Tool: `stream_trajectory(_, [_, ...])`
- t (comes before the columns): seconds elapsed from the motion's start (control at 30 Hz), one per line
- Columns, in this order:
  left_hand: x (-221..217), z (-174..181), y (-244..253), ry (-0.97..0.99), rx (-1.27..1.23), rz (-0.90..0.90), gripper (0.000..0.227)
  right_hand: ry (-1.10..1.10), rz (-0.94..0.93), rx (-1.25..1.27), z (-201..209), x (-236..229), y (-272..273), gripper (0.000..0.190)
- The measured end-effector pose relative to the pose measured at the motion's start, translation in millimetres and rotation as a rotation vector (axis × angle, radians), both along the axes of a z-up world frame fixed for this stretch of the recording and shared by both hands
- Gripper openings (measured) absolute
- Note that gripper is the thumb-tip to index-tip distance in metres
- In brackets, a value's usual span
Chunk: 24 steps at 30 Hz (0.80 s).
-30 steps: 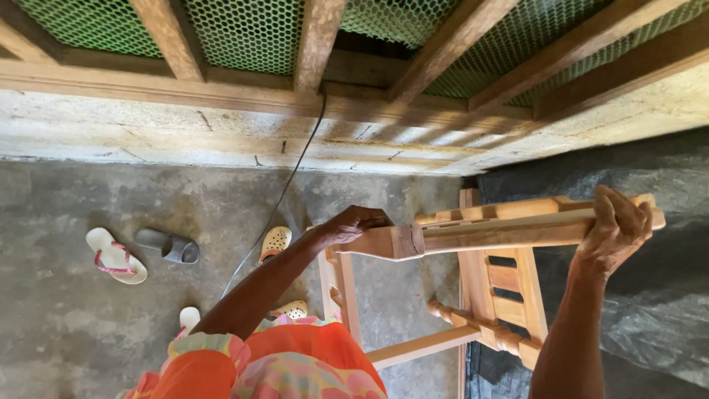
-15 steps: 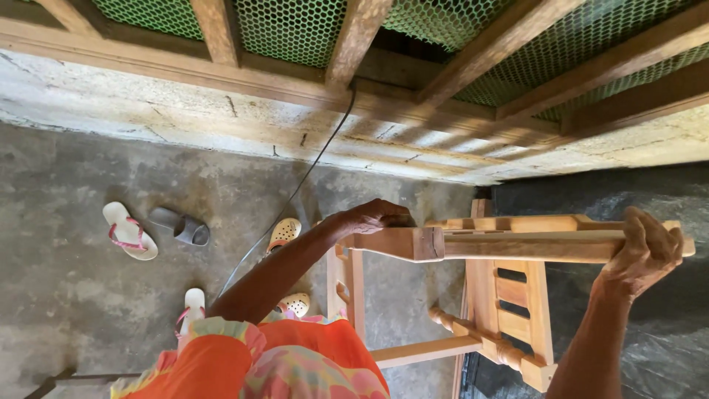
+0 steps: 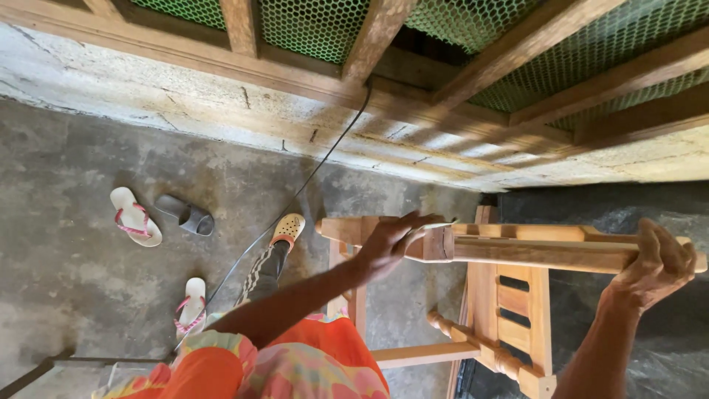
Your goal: The person sands a wooden chair with a sanding block, rubbing the chair back and armrests by hand. They reposition and turn the chair to reach different surfaces, then continue sanding the edges and rails.
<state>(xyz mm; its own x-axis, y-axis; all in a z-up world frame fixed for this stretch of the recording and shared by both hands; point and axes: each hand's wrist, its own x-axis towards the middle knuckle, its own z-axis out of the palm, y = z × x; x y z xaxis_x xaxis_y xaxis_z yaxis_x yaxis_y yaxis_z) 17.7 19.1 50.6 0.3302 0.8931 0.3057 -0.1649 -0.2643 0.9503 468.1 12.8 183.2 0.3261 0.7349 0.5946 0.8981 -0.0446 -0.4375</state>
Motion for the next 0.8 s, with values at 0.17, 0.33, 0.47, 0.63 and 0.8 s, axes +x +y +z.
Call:
stream_trajectory(0.17, [-2, -54, -38, -0.353, 0.136, 0.187, 0.068, -0.266, -0.083, -0.035, -19, 49, 2, 0.033])
stream_trajectory(0.33, [13, -108, -61, -0.138, -0.138, 0.346, 0.077, -0.929, 0.126, 0.179, -24, 75, 7, 0.045])
stream_trajectory(0.47, [28, -41, -59, -0.430, -0.012, 0.328, 0.075, -0.791, 0.013, 0.021, -25, 71, 0, 0.040])
stream_trajectory(0.63, [15, -2, -51, -0.212, 0.211, 0.340, 0.075, -0.582, 0.186, 0.128, -13, 40, 0, 0.037])
stream_trajectory(0.8, [22, -78, -48, -0.373, 0.000, 0.224, 0.071, -0.164, 0.231, 0.077, -3, 23, 0, 0.035])
